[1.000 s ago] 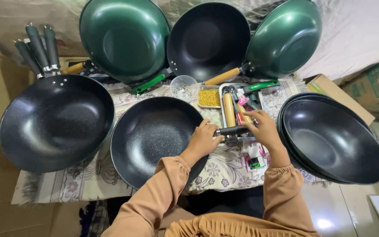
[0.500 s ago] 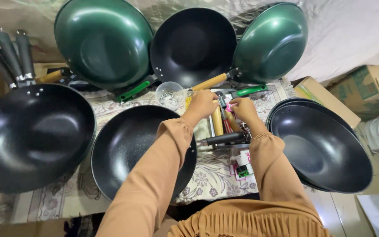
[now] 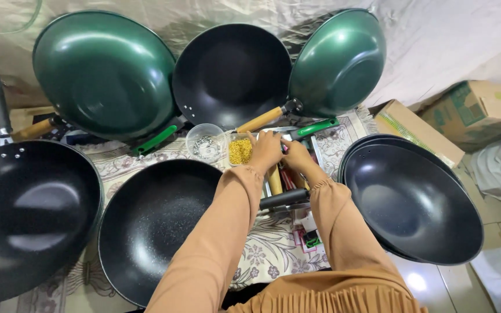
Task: Assembling kitchen pans by attaching handles using a screwdriver
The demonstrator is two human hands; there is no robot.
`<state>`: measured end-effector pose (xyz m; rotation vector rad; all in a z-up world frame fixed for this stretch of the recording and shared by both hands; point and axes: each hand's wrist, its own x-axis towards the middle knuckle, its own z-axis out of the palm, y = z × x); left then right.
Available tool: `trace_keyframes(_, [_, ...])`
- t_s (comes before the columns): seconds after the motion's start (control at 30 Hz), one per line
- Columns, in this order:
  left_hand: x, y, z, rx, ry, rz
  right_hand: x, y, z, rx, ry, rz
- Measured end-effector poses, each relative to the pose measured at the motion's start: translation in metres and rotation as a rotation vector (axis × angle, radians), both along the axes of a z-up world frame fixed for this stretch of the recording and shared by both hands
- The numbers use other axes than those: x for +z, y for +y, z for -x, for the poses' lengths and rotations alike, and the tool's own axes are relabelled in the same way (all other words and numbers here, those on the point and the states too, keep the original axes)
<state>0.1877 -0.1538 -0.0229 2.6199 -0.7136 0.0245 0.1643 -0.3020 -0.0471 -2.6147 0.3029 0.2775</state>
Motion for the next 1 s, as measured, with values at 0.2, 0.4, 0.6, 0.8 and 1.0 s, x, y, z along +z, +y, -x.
trace_keyframes(0.2, [0.037, 0.003, 0.011, -0.013, 0.173, 0.269, 0.005, 0.002, 0.009, -0.11, -0.114, -0.008])
trace_keyframes(0.4, [0.032, -0.006, 0.022, -0.057, -0.048, 0.783, 0.027, -0.009, 0.019, -0.2, -0.374, -0.061])
trace_keyframes(0.6, [0.051, 0.01, 0.057, -0.008, 0.074, 0.931, 0.13, 0.013, 0.048, -0.291, -0.708, -0.669])
trace_keyframes(0.8, [0.099, 0.044, 0.107, -0.026, 0.331, 1.068, 0.179, 0.049, 0.1, -0.229, -0.683, -1.038])
trace_keyframes(1.0, [0.06, 0.067, 0.128, -0.005, 0.594, 1.277, 0.184, 0.071, 0.144, -0.131, -0.634, -0.961])
